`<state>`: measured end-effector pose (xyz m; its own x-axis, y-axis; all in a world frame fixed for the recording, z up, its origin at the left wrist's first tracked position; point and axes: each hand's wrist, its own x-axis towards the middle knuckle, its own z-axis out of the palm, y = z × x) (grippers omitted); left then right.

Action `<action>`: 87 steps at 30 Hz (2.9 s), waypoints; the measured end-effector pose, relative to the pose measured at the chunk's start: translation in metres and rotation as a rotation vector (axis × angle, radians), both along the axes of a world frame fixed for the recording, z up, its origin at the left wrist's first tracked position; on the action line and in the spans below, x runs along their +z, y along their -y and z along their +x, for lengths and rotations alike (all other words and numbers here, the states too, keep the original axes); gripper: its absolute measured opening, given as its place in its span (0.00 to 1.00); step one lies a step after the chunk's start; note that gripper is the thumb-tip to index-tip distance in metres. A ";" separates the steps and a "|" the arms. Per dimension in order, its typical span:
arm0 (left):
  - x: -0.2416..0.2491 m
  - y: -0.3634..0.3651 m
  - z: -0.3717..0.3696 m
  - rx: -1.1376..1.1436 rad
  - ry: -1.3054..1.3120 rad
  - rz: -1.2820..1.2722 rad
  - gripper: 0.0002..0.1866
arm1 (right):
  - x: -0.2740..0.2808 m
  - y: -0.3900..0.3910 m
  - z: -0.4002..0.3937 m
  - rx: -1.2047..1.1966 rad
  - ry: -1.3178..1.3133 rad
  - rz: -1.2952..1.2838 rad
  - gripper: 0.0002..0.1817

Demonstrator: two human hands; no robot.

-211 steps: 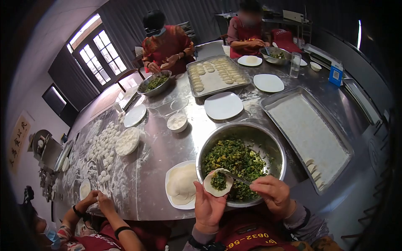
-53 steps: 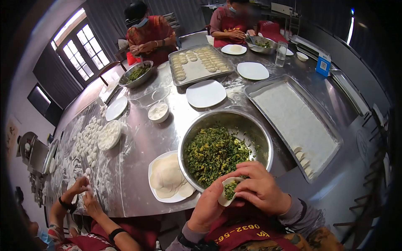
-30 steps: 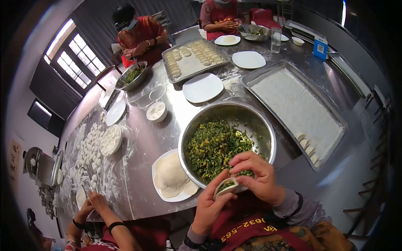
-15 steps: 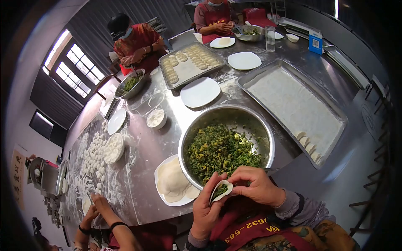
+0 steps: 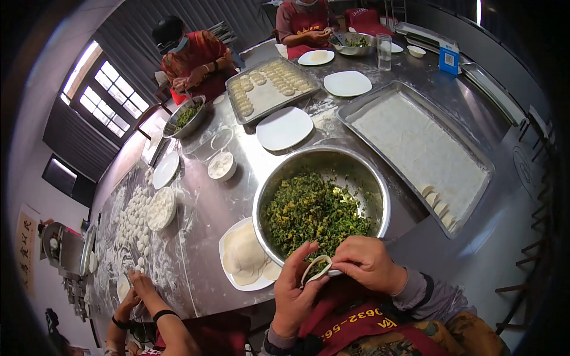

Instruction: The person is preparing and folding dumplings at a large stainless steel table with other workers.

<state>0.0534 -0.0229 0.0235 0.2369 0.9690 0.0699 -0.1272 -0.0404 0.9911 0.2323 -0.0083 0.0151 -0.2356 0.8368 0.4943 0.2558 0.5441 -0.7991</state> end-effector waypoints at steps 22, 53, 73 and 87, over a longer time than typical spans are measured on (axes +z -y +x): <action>-0.010 0.001 0.003 0.023 0.092 -0.022 0.18 | -0.004 0.007 -0.004 -0.019 -0.127 -0.148 0.05; -0.027 0.004 0.000 -0.046 0.208 -0.155 0.21 | -0.004 0.009 -0.007 0.008 -0.372 -0.407 0.05; -0.021 0.005 0.000 -0.079 0.110 -0.084 0.18 | -0.004 0.007 -0.006 0.047 -0.162 -0.158 0.06; -0.027 0.004 0.000 -0.042 0.273 -0.194 0.24 | -0.008 0.010 -0.004 -0.071 -0.107 -0.040 0.07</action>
<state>0.0535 -0.0272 -0.0030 0.2747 0.9603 -0.0483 -0.3867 0.1563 0.9089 0.2280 -0.0179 0.0075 -0.1227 0.8689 0.4796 0.2047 0.4950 -0.8444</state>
